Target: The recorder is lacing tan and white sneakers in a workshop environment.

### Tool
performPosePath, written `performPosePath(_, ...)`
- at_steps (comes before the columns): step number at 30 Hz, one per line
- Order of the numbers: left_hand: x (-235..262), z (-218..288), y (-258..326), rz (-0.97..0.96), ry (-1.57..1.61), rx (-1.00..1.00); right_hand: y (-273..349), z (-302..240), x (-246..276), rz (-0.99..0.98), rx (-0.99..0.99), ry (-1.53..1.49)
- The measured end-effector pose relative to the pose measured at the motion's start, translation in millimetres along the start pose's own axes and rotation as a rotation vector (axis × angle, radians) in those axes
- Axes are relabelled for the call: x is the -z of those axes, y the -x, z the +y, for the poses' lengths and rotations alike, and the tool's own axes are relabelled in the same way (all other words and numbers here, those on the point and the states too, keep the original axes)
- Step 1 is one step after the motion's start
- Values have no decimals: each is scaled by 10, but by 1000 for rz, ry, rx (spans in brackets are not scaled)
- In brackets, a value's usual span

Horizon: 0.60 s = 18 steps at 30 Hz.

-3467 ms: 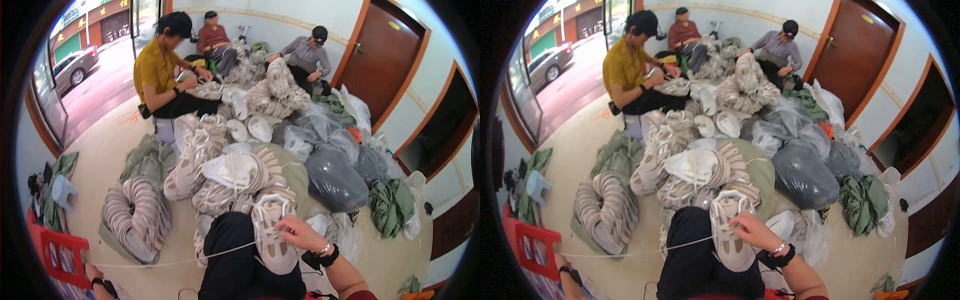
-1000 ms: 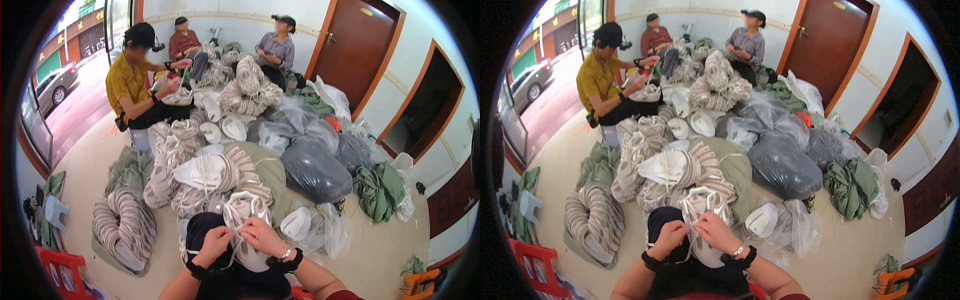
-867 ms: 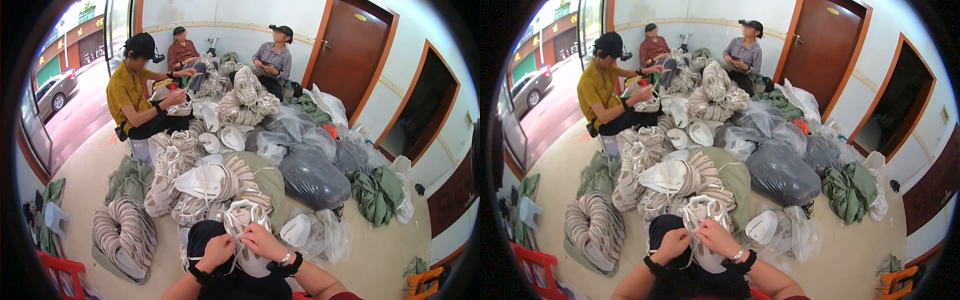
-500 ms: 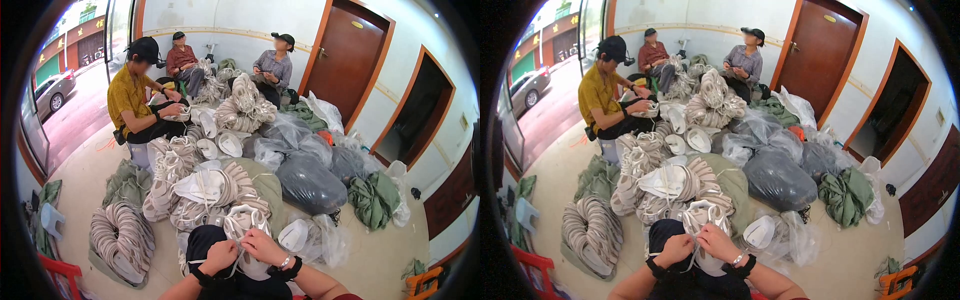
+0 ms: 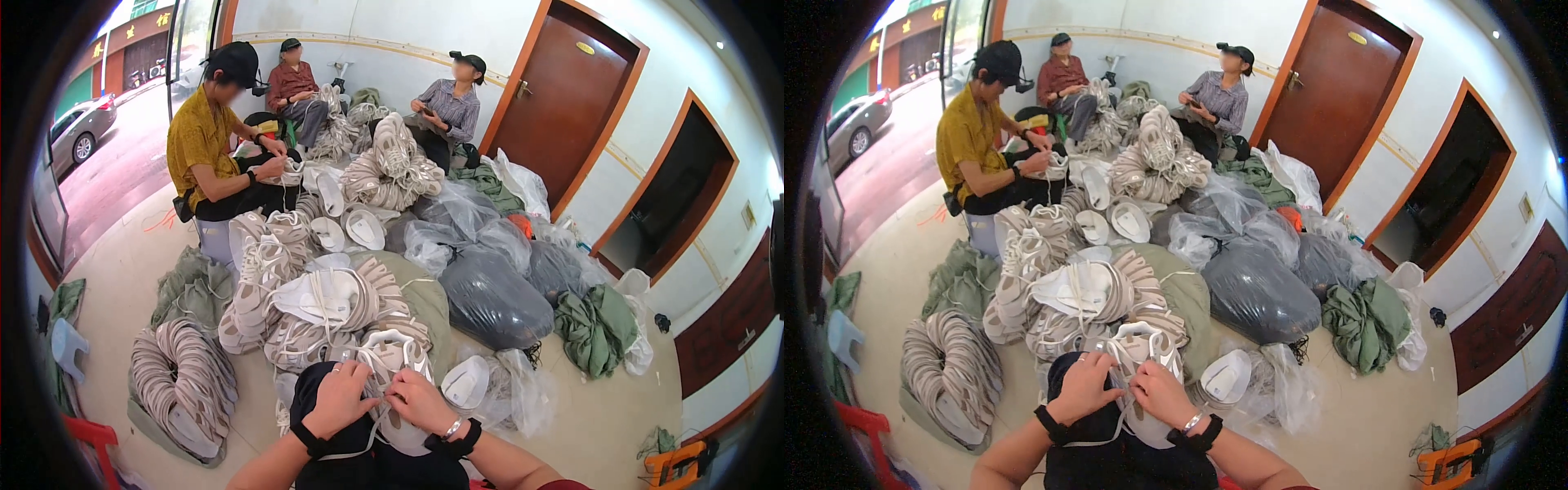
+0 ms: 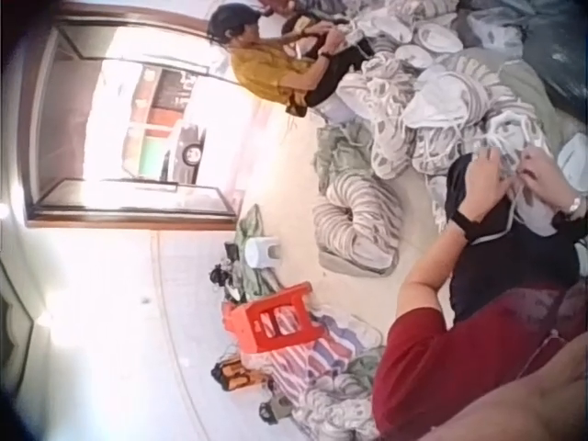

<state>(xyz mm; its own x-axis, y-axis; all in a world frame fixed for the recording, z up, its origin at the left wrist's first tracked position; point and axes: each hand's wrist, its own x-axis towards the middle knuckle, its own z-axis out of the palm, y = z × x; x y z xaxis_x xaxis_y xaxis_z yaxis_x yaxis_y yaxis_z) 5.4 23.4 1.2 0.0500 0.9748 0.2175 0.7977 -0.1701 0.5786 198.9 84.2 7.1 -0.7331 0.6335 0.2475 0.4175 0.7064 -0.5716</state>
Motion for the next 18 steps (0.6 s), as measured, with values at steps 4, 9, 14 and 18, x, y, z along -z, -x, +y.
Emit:
performPosePath(4,53,-54,-54,41,-17,-174,11,24,-33,-27,-24,-8)
performPosePath(9,105,-85,-130,-102,-40,-272,25,10,-60,-4,7,5)
performPosePath(14,57,-123,-143,-272,26,-247,24,-13,-84,-41,-14,0)
performPosePath(18,19,-154,-137,-335,78,-269,29,21,-113,-19,8,5)
